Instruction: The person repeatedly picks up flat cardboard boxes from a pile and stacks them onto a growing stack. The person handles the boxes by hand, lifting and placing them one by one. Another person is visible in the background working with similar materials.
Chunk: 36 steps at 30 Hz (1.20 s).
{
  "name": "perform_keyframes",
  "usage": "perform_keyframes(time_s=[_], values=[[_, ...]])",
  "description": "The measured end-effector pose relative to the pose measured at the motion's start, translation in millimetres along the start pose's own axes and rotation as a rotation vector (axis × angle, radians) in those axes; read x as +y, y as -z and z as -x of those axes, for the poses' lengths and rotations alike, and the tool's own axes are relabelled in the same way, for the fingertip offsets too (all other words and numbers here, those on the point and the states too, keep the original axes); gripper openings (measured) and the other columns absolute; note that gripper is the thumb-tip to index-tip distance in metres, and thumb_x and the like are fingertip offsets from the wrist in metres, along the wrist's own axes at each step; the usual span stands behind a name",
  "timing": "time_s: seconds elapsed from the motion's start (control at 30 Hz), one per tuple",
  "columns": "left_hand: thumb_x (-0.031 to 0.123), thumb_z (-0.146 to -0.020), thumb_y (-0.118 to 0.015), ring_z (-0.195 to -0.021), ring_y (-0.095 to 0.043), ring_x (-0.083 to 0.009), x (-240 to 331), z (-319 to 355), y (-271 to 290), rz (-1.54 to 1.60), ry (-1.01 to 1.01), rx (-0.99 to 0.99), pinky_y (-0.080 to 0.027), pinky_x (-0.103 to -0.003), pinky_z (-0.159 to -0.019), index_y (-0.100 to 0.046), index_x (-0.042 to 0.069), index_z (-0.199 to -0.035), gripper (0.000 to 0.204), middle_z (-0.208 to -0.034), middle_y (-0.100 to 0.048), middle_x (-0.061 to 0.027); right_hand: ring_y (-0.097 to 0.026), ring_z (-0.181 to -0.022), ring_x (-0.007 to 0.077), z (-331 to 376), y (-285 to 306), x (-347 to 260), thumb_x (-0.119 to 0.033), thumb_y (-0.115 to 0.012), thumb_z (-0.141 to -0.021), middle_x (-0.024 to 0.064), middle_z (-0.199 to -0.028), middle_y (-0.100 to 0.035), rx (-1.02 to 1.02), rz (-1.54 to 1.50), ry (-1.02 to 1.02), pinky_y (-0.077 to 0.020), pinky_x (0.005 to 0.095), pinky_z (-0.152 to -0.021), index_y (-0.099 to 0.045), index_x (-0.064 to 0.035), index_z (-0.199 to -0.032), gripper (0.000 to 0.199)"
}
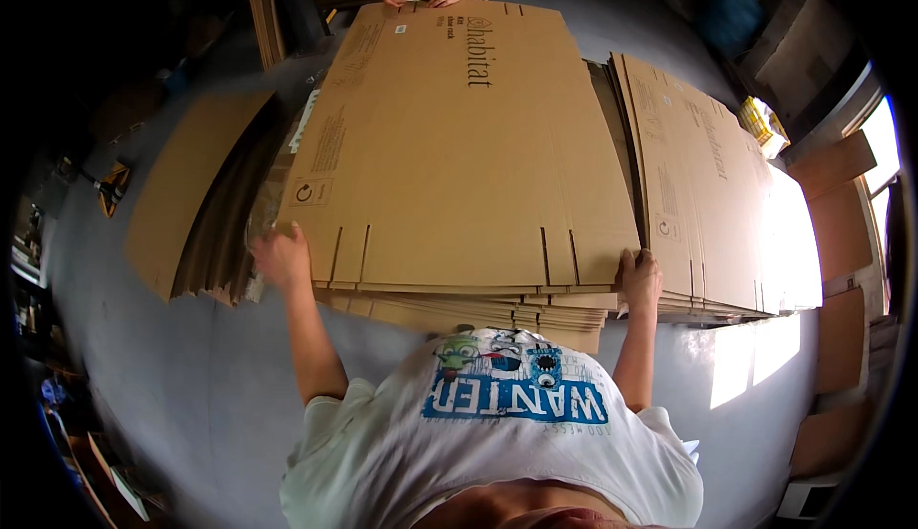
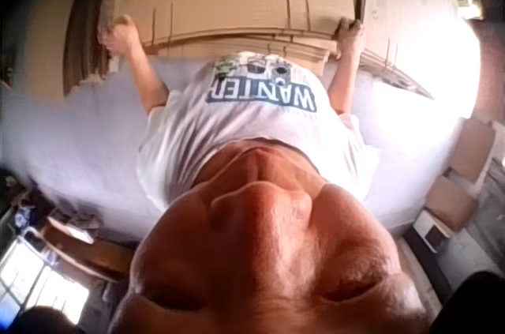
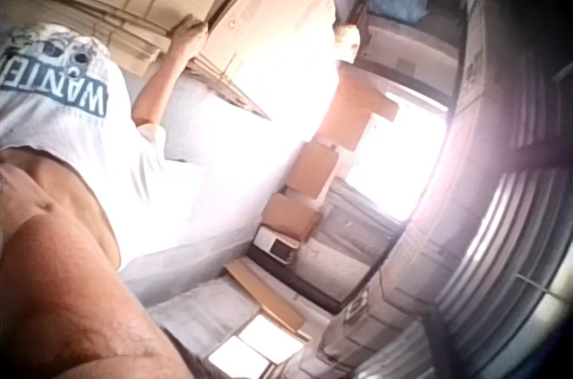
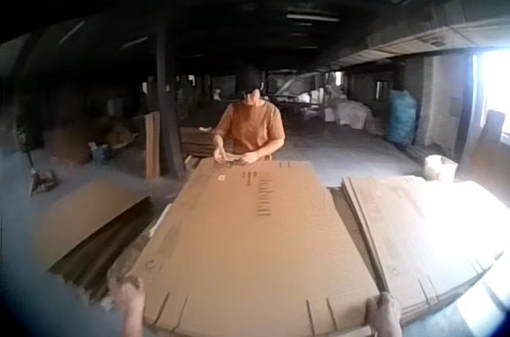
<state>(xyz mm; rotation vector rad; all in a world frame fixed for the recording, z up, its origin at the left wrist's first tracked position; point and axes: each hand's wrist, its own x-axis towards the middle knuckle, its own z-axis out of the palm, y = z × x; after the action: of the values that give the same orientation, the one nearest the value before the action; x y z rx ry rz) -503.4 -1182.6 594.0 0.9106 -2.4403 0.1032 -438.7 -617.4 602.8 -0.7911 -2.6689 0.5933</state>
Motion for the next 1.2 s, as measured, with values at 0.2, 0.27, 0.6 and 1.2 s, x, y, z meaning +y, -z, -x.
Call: perform_keyframes(time_s=[0.2,0.27,0.6,1.2], values=[[0.043,-0.083,-0.058,-0.098,-0.055,-0.0324,-4,-3,-5,0.018,0.009,-0.030,-0.047,-0.046,-0.079,-0.057,0.001,-0.101,0.045,-0.103,-0.054,-0.0164,-0.059,-0.091,0.0414,-8,-3,-1,-0.035,-0.063,-0.082,0.0260,-0.097,-0.062,0.052,0.118,0.067,-0.0471,0.0455,-0.079,-0.063,0.0057,-0.095,0.043],[0.041,-0.082,-0.059,-0.095,-0.056,-0.0322,-4,-1,-10,0.009,-0.007,0.003,-0.047,-0.045,-0.077,-0.058,0.001,-0.097,0.043,-0.099,-0.056,-0.0159,-0.060,-0.091,0.0410,-9,-3,2,-0.034,-0.064,-0.081,0.0265,-0.095,-0.062,0.079,0.068,0.067,-0.0471,0.0454,-0.079,-0.063,0.0057,-0.092,0.041],[0.043,-0.084,-0.055,-0.095,-0.057,-0.0325,-7,-5,-13,-0.010,-0.022,-0.089,-0.047,-0.046,-0.076,-0.056,0.001,-0.100,0.045,-0.100,-0.058,-0.0150,-0.063,-0.081,0.0374,-43,0,15,-0.031,-0.065,-0.080,0.0258,-0.082,-0.064,0.064,-0.059,-0.011,-0.0484,0.0438,-0.071,-0.064,0.0069,-0.083,0.038],[0.047,-0.087,-0.050,-0.104,-0.056,-0.0378,-15,-78,10,0.246,-0.126,-0.582,-0.045,-0.044,-0.085,-0.061,-0.003,-0.107,0.056,-0.107,-0.059,-0.0286,-0.063,-0.078,0.0178,-14,50,-4,-0.004,-0.052,-0.089,0.0109,-0.093,-0.063,-0.396,-1.804,-0.237,-0.0525,0.0291,-0.059,-0.055,0.0037,-0.102,0.016]])
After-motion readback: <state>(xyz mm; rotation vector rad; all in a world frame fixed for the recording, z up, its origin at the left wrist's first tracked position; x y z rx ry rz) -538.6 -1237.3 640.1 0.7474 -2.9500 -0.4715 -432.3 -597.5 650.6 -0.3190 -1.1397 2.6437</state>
